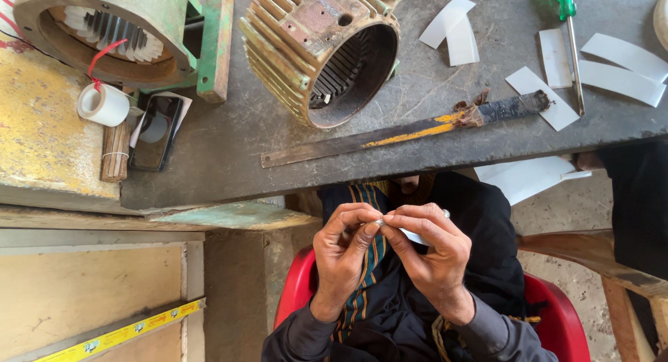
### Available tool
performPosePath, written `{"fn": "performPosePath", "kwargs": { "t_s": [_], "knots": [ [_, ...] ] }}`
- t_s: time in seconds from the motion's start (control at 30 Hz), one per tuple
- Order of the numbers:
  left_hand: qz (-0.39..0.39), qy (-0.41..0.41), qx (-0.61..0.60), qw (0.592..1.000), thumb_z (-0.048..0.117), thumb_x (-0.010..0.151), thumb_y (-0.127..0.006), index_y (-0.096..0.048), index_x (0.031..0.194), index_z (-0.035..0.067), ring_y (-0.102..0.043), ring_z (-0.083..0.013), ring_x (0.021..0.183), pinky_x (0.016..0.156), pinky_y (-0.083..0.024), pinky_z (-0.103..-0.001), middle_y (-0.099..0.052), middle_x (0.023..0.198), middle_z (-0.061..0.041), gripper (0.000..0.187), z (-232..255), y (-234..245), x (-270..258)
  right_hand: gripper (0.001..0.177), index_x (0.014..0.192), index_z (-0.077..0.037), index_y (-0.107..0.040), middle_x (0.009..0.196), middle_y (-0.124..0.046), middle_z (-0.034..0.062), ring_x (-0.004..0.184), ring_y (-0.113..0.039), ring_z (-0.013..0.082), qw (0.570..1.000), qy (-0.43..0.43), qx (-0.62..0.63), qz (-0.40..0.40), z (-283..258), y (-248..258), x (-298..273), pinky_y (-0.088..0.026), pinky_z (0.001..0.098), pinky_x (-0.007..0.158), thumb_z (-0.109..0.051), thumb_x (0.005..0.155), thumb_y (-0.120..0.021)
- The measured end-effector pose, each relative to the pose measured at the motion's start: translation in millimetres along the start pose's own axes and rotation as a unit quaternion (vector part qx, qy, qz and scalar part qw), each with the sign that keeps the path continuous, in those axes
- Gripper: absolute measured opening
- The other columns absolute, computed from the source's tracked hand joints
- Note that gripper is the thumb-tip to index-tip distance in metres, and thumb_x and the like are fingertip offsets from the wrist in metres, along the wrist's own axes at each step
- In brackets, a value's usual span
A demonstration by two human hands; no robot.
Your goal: The person folds small white rectangular pieces of material and inserts them into the slots of a disassembled motor stator. They carefully place the pieces into the grooves between the metal laminations, adjusting the stator's position on the workbench as needed.
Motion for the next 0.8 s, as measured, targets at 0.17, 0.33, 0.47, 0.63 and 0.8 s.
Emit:
{"fn": "performPosePath", "kwargs": {
  "t_s": [0.17, 0.33, 0.47, 0.63, 0.8],
  "knots": [
    [0.0, -0.01, 0.005, 1.0, 0.0, 0.1, -0.069, -0.07, 0.108, -0.003, -0.064, -0.0121, 0.102, 0.089, -0.053, -0.025, -0.065, 0.114, -0.008, 0.008, 5.6, 1.4, 5.3, 0.023, 0.102, -0.003, -0.075, 0.099, -0.074, 0.0103, 0.087, -0.073, 0.019, 0.999, 0.04, -0.032, 0.002, -8.3, -2.3, 12.1, -0.056, 0.0272, 0.075, -0.003, 0.081, -0.085],
    [0.0, -0.023, 0.012, 1.0, 0.001, 0.102, -0.068, -0.068, 0.109, -0.003, -0.063, -0.0113, 0.102, 0.09, -0.052, -0.024, -0.064, 0.114, -0.007, 0.008, 14.8, 2.5, 12.8, 0.022, 0.101, -0.003, -0.075, 0.097, -0.075, 0.0105, 0.085, -0.073, 0.02, 0.997, 0.072, -0.038, -0.008, -10.9, -6.5, 25.6, -0.056, 0.0286, 0.074, -0.002, 0.081, -0.085],
    [0.004, -0.023, 0.06, 0.998, 0.004, 0.104, -0.069, -0.068, 0.113, -0.002, -0.061, -0.0099, 0.097, 0.085, -0.05, -0.023, -0.065, 0.115, -0.007, 0.011, 24.7, 6.2, 26.5, 0.021, 0.101, -0.003, -0.075, 0.098, -0.074, 0.0106, 0.082, -0.073, 0.0199, 0.997, 0.067, -0.026, -0.019, -5.2, -13.7, 36.2, -0.056, 0.0288, 0.072, 0.0, 0.082, -0.084],
    [0.024, -0.082, 0.16, 0.983, 0.017, 0.103, -0.067, -0.063, 0.128, 0.005, -0.07, -0.0118, 0.1, 0.079, -0.06, -0.028, -0.071, 0.118, -0.007, 0.028, 37.4, 34.2, 60.8, 0.015, 0.101, -0.003, -0.075, 0.101, -0.076, 0.0094, 0.088, -0.074, 0.0206, 0.991, 0.069, -0.111, -0.004, 24.2, -27.0, 67.4, -0.056, 0.031, 0.076, -0.005, 0.088, -0.083],
    [0.158, -0.223, 0.267, 0.924, 0.017, 0.114, -0.055, -0.063, 0.13, 0.006, -0.067, -0.0117, 0.097, 0.077, -0.057, -0.025, -0.069, 0.12, -0.005, 0.021, 43.7, 93.7, 128.9, 0.012, 0.103, -0.007, -0.078, 0.099, -0.076, 0.0076, 0.085, -0.075, 0.0199, 0.99, 0.044, -0.128, 0.037, 62.3, -49.5, 111.2, -0.056, 0.0316, 0.073, -0.009, 0.092, -0.082]
  ]
}}
Point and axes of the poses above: each hand's wrist, its own x-axis towards the middle knuckle, its own y-axis out of the back of the hand, z = x × y, the point moved 2 cm from there along x, towards the middle knuckle
